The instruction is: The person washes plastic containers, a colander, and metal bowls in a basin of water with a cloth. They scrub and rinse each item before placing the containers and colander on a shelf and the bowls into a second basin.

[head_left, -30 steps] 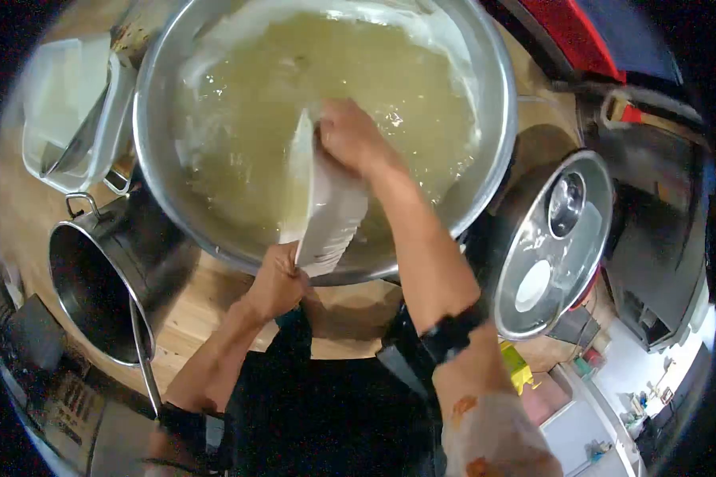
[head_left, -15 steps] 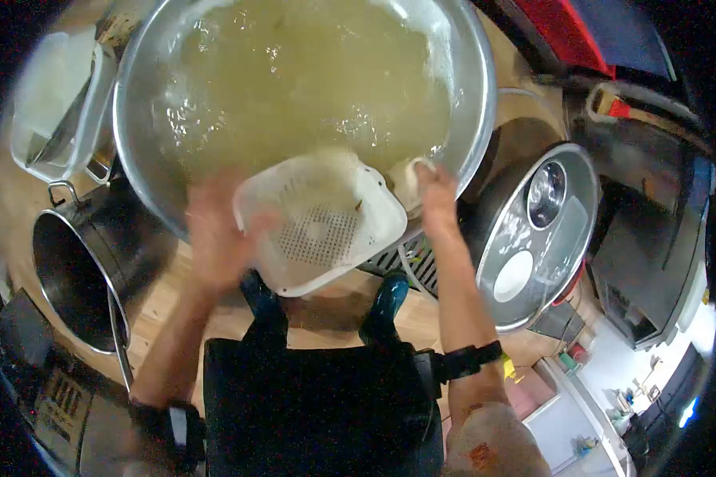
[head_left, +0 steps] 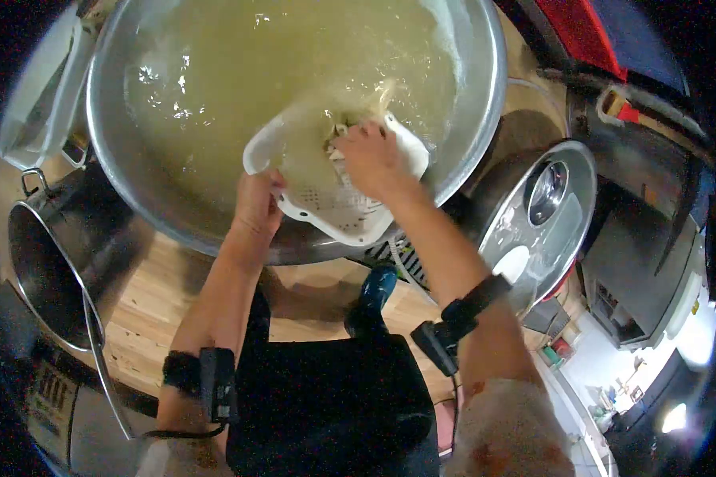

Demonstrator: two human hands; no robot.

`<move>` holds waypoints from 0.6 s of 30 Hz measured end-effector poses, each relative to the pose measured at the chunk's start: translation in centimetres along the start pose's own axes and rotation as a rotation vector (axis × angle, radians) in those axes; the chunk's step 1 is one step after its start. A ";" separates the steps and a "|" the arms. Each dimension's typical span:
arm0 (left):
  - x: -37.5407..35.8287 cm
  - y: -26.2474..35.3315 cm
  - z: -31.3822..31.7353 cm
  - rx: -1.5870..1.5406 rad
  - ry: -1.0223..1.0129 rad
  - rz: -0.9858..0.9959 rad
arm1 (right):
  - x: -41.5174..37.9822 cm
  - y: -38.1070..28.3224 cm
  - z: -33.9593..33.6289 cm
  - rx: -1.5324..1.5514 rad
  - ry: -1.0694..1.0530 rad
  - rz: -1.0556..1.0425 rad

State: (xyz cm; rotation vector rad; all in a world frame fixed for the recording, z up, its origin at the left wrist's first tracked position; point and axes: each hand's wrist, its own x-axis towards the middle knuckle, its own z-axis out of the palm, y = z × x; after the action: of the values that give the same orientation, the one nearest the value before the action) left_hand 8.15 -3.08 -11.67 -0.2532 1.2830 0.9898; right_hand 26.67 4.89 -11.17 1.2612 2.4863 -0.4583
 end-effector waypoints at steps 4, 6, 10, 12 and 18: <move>-0.9 1.6 0.3 -0.003 0.151 0.012 | 1.5 -4.4 1.4 0.572 -0.174 0.202; -1.8 3.7 0.4 0.036 0.080 0.079 | 0.8 -8.2 -0.8 0.614 -0.114 0.141; -1.2 5.4 -0.4 0.317 0.101 0.154 | 2.0 -9.0 -0.9 0.445 0.243 -0.052; -1.7 7.0 -0.8 0.512 0.009 0.210 | 4.2 -7.0 1.2 0.367 0.381 -0.123; -3.7 6.6 1.3 0.618 0.047 0.469 | 1.9 -2.2 3.2 0.014 0.270 -0.151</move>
State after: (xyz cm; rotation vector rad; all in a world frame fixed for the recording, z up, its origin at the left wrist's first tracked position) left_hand 4.34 -0.09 -5.70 0.5249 1.6649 0.9211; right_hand 24.29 3.69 -14.51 1.2165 2.8218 -0.3624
